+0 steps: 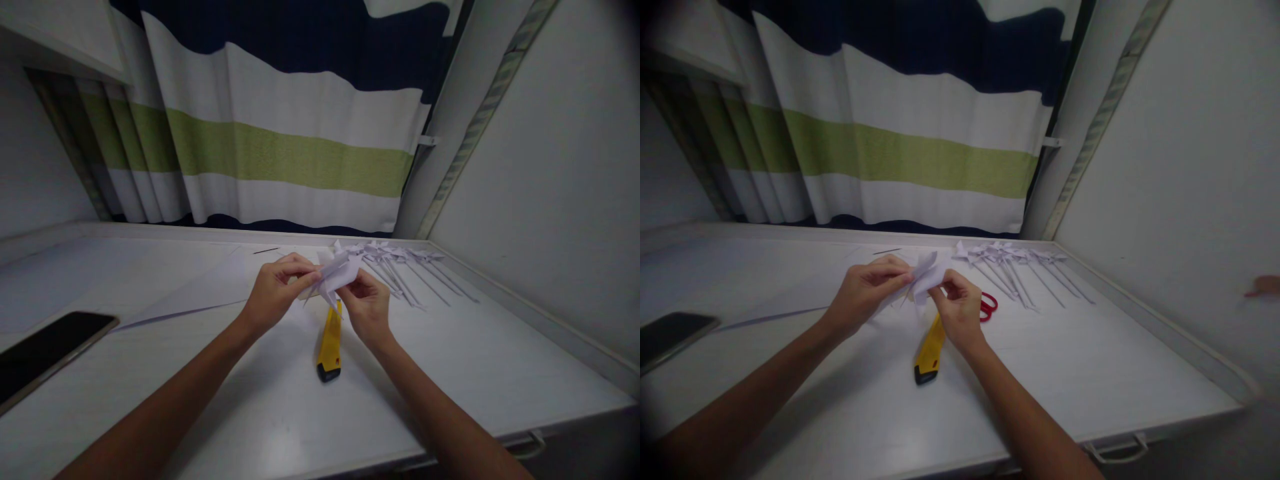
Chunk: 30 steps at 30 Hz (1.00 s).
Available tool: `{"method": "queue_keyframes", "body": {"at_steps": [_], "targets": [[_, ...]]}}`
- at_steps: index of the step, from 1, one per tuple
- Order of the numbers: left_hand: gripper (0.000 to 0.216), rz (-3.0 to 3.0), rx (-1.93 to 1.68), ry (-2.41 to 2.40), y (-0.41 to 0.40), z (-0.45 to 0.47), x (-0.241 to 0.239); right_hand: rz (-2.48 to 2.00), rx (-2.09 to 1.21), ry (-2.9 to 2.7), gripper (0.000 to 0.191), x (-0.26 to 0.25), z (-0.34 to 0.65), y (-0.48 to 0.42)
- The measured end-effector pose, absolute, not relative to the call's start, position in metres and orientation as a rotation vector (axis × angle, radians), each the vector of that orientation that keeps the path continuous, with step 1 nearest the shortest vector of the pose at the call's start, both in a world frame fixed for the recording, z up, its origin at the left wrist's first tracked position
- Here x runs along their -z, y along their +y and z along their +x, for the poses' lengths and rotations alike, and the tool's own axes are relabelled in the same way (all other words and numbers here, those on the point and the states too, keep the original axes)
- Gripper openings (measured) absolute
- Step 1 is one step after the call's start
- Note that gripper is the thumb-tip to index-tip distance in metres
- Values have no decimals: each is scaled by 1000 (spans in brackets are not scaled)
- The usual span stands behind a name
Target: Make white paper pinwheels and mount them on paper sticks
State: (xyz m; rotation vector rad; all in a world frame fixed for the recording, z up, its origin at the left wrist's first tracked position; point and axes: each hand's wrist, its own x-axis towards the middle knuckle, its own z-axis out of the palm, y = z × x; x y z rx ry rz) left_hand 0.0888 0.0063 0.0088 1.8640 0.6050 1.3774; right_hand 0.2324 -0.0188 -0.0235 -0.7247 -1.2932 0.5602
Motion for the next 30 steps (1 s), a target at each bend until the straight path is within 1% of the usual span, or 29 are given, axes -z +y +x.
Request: {"method": "queue_keyframes", "body": {"at_steps": [6,11,17,22,26,30], "targets": [[8,1816,-1507,567,4,90,-3,-683,-552,-1274,8,22,229,-21],[4,1836,-1611,578,2,91,0,-729,-543,-1267,6,21,228,-25],[0,1835,-1578,539,2,91,-3,-713,-377,-1324,11,20,226,-30],[2,1776,-1504,475,3,91,-5,-693,-242,-1356,16,20,224,-33],[3,1765,-1463,458,3,89,-6,-679,-265,-1342,16,19,224,-35],[3,1773,-1417,444,4,87,-6,-701,-358,-1310,12,18,226,-34]]}}
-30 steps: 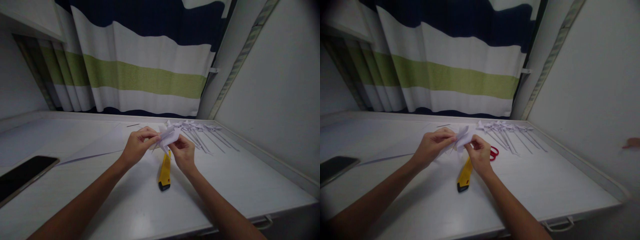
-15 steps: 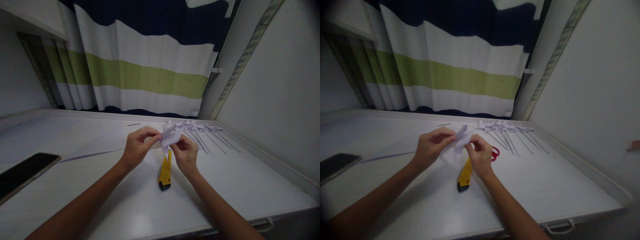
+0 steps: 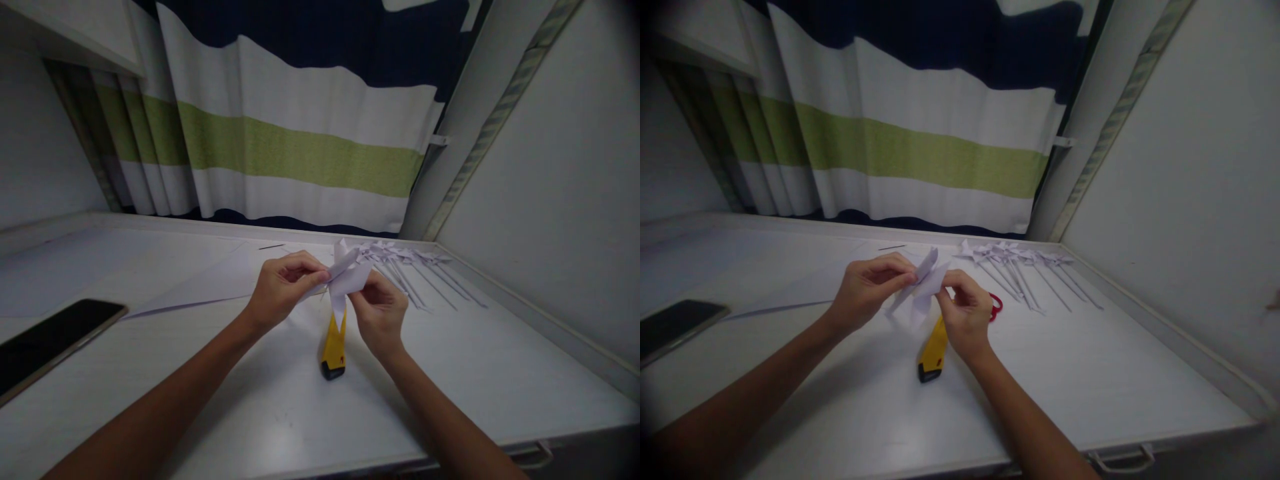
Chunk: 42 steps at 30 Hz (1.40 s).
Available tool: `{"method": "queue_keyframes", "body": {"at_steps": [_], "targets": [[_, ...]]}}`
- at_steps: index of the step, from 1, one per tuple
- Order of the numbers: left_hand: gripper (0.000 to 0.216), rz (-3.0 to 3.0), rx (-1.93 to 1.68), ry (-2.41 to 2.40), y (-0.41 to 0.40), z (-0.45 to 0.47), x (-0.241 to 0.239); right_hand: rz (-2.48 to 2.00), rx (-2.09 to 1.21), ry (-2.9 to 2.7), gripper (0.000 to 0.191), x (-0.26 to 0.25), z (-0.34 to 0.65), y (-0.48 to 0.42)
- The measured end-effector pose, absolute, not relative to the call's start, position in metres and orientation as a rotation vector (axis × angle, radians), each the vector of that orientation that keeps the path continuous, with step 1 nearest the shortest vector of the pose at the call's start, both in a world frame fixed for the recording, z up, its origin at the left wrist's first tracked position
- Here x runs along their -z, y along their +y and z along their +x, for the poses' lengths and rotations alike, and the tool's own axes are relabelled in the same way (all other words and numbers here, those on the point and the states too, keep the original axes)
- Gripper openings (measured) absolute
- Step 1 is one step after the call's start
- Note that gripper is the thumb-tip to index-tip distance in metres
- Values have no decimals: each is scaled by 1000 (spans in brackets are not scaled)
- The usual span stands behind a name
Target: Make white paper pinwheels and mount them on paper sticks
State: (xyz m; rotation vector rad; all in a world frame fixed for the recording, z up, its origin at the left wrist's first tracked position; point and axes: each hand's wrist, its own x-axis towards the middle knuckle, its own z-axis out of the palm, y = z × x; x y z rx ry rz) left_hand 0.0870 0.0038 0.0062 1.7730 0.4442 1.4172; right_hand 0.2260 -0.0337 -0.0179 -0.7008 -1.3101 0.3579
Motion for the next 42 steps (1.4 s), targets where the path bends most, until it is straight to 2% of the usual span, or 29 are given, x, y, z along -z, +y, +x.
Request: {"method": "queue_keyframes", "body": {"at_steps": [8,11,25,42], "targets": [[5,1743,-1415,370,2,90,-4,-687,-871,-1102,11,19,228,-25],[6,1655,-1331,360,1,90,-3,-689,-966,-1043,14,17,226,-26],[9,1617,-1112,321,2,83,-8,-715,-889,-1098,11,25,228,-27],[5,1608,-1299,366,-2,89,-7,-737,-911,-1047,12,19,224,-34]]}}
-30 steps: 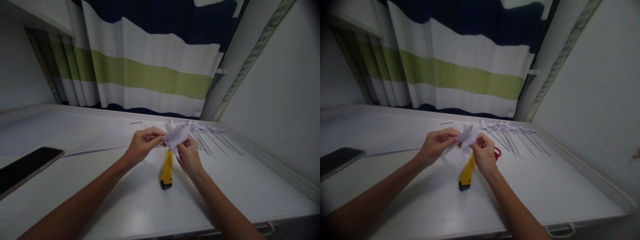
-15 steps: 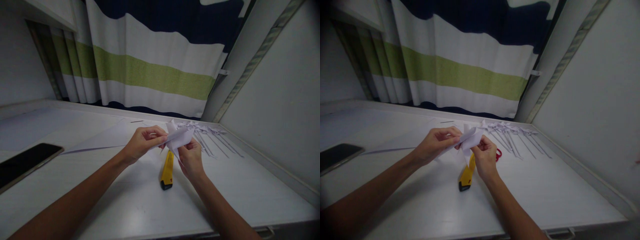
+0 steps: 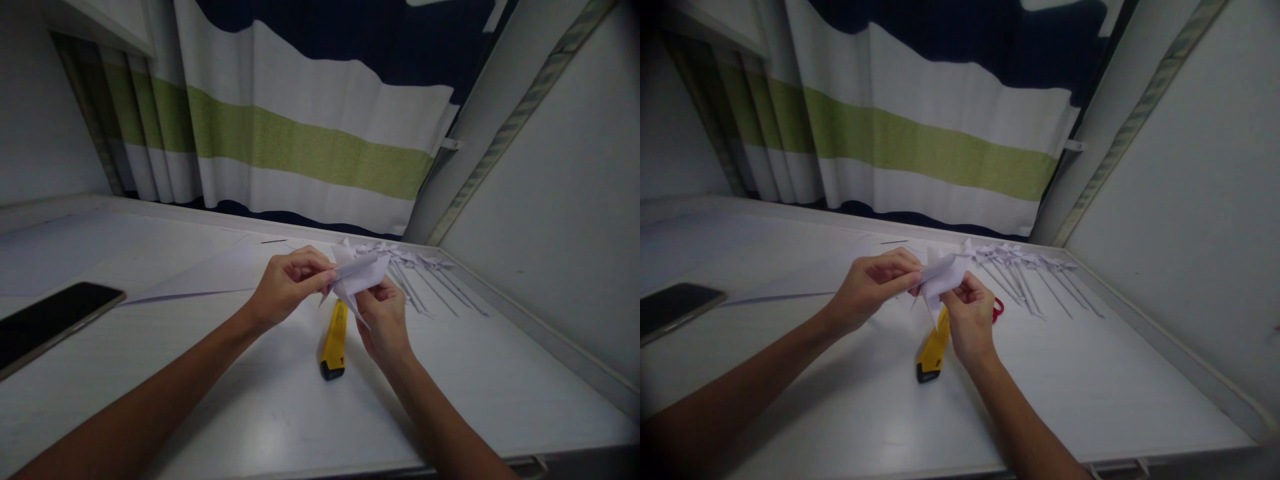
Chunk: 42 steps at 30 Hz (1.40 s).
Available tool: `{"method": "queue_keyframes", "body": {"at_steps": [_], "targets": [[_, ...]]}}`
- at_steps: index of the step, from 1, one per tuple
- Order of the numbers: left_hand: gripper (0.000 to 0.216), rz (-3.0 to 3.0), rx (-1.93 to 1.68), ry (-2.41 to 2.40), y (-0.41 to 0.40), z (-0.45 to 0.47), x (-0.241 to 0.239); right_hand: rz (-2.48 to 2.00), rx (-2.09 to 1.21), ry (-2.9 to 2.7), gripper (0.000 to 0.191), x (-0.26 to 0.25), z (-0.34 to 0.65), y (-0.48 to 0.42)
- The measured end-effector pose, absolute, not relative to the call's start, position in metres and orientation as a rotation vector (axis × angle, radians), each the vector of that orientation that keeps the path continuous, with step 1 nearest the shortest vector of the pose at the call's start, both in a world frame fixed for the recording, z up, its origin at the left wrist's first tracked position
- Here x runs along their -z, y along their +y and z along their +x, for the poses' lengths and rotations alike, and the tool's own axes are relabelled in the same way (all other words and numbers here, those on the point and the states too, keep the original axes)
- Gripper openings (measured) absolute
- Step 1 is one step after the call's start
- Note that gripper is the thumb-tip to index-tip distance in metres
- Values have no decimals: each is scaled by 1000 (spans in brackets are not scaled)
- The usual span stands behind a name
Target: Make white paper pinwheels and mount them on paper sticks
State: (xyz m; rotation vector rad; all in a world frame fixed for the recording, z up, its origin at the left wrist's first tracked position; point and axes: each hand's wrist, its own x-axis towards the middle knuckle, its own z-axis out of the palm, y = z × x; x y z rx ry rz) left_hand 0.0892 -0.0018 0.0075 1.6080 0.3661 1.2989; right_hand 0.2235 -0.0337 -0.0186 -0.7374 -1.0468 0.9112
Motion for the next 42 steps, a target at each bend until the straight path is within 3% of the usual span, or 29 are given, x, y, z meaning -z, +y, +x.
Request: {"method": "queue_keyframes", "body": {"at_steps": [8,20,29,42], "targets": [[9,1608,-1237,385,-3,88,-8,-682,-928,-1048,12,21,224,-33],[10,1413,-901,328,5,80,-8,-681,-702,-1158,12,29,228,-29],[10,1295,-875,290,2,81,-6,-717,-645,-1196,10,26,228,-31],[7,1479,-1129,325,-4,87,-4,-692,-685,-1180,11,26,229,-31]]}}
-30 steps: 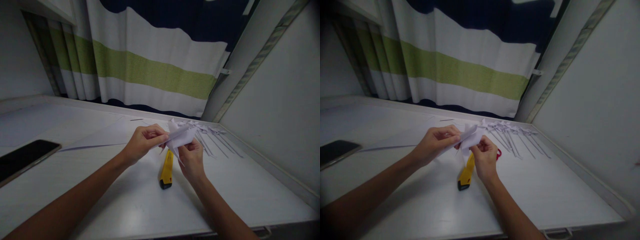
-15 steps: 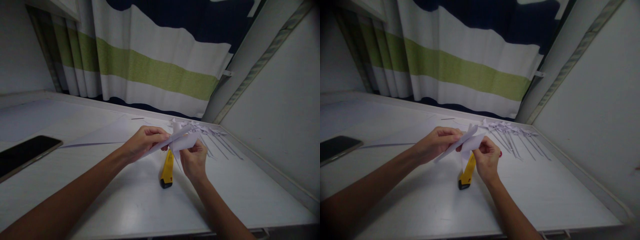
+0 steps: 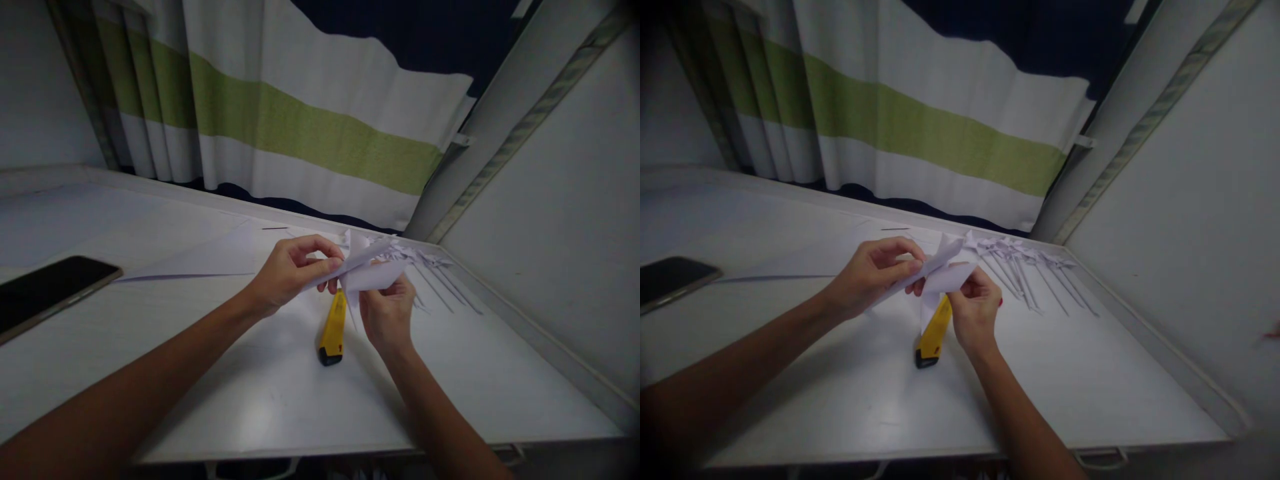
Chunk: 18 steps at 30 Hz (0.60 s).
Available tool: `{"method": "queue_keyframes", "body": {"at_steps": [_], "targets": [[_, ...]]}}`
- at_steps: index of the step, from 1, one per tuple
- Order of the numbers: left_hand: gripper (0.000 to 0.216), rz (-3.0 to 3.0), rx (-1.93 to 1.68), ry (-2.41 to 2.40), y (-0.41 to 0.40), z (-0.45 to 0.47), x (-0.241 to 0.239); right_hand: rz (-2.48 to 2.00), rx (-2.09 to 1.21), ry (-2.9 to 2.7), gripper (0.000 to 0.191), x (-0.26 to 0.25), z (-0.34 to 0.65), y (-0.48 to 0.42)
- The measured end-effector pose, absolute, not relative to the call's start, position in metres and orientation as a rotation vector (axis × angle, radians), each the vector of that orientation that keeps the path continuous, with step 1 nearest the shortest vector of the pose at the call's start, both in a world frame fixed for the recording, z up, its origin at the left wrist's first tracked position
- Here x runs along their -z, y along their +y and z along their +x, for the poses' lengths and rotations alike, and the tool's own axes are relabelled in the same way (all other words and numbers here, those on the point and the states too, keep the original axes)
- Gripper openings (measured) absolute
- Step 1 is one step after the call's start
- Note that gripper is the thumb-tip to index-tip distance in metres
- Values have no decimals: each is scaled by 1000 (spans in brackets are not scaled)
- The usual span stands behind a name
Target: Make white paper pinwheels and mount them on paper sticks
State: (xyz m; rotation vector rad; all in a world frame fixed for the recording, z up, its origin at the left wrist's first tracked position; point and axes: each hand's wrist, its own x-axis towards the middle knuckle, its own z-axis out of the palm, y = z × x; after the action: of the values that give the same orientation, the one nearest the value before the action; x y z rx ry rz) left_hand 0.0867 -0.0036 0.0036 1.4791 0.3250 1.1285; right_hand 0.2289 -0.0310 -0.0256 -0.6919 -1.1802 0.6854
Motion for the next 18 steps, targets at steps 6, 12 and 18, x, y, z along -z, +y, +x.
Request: {"method": "queue_keyframes", "body": {"at_steps": [6,12,18], "targets": [[8,1509,-1170,368,-3,86,-4,-689,-770,-1107,15,21,222,-34],[6,1548,-1249,387,-6,87,-6,-706,-913,-1043,14,17,216,-36],[14,1667,-1210,396,2,79,-10,-708,-916,-975,15,14,220,-33]]}}
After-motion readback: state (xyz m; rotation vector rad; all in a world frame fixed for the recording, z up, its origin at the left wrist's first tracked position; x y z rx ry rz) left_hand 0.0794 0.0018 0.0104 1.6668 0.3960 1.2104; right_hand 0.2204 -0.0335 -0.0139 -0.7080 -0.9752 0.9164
